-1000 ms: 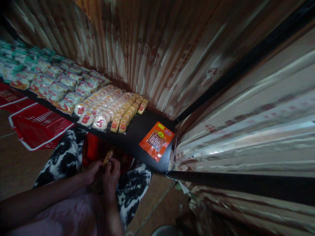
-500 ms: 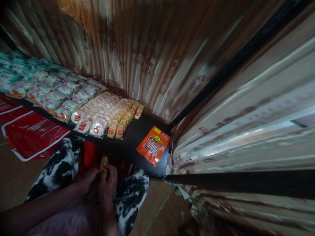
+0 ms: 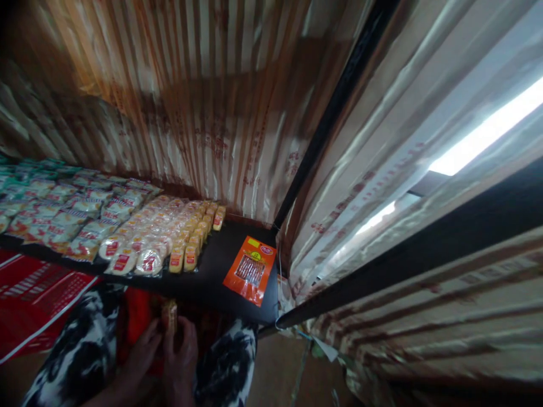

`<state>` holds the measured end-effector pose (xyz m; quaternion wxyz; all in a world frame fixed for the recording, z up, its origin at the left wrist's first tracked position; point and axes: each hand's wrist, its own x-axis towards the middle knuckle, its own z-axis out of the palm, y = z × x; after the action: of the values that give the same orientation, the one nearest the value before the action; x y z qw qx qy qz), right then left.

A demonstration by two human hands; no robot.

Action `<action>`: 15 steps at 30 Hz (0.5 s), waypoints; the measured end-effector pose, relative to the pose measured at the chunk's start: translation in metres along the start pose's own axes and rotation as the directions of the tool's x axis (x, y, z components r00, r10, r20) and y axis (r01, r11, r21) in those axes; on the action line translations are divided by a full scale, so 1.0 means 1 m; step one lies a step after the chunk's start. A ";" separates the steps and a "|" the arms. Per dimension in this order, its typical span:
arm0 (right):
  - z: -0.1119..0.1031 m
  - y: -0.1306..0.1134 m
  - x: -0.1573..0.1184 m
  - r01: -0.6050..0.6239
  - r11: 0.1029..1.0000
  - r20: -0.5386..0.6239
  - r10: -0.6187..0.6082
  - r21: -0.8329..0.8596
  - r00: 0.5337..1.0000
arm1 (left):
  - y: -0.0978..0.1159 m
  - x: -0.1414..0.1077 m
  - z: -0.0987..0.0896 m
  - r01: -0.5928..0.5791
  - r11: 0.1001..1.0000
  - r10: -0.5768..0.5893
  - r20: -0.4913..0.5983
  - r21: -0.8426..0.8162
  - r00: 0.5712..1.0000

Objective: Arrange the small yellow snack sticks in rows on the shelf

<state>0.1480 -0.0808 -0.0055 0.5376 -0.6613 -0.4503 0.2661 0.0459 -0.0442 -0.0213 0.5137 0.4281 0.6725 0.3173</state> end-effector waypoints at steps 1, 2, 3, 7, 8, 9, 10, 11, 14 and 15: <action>-0.002 -0.001 0.002 0.013 1.000 -0.009 -0.013 0.004 1.000 | 0.002 0.001 0.001 0.004 1.000 -0.003 0.008 -0.009 1.000; -0.004 -0.002 0.005 0.028 1.000 -0.018 -0.028 0.005 0.999 | 0.006 0.002 0.003 0.009 1.000 -0.008 0.019 -0.024 1.000; -0.006 -0.003 0.008 0.044 0.999 -0.028 -0.044 0.004 0.999 | 0.011 0.003 0.005 0.008 0.999 -0.006 0.031 -0.045 0.999; -0.016 -0.008 0.023 0.103 0.994 -0.071 -0.105 -0.028 0.992 | 0.036 0.003 0.013 -0.084 0.991 0.092 0.071 -0.103 0.993; -0.018 -0.010 0.027 0.113 0.993 -0.082 -0.116 -0.042 0.990 | 0.042 0.004 0.015 -0.108 0.989 0.115 0.073 -0.102 0.991; -0.021 -0.011 0.032 0.120 0.991 -0.089 -0.125 -0.058 0.988 | 0.048 0.005 0.017 -0.133 0.987 0.141 0.078 -0.095 0.987; -0.023 -0.013 0.037 0.125 0.989 -0.094 -0.131 -0.074 0.987 | 0.053 0.006 0.020 -0.159 0.983 0.166 0.082 -0.087 0.983; -0.025 -0.015 0.042 0.127 0.988 -0.095 -0.136 -0.089 0.986 | 0.058 0.009 0.022 -0.184 0.979 0.191 0.087 -0.083 0.978; -0.032 -0.019 0.058 0.130 0.983 -0.088 -0.142 -0.131 0.986 | 0.071 0.017 0.031 -0.249 0.965 0.257 0.110 -0.083 0.960; -0.034 -0.020 0.064 0.131 0.981 -0.087 -0.145 -0.146 0.986 | 0.075 0.020 0.034 -0.263 0.961 0.271 0.116 -0.079 0.955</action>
<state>0.1995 -0.0403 0.0312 0.5286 -0.6766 -0.4860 0.1633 0.0950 0.0060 0.0259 0.5206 0.5179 0.5643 0.3772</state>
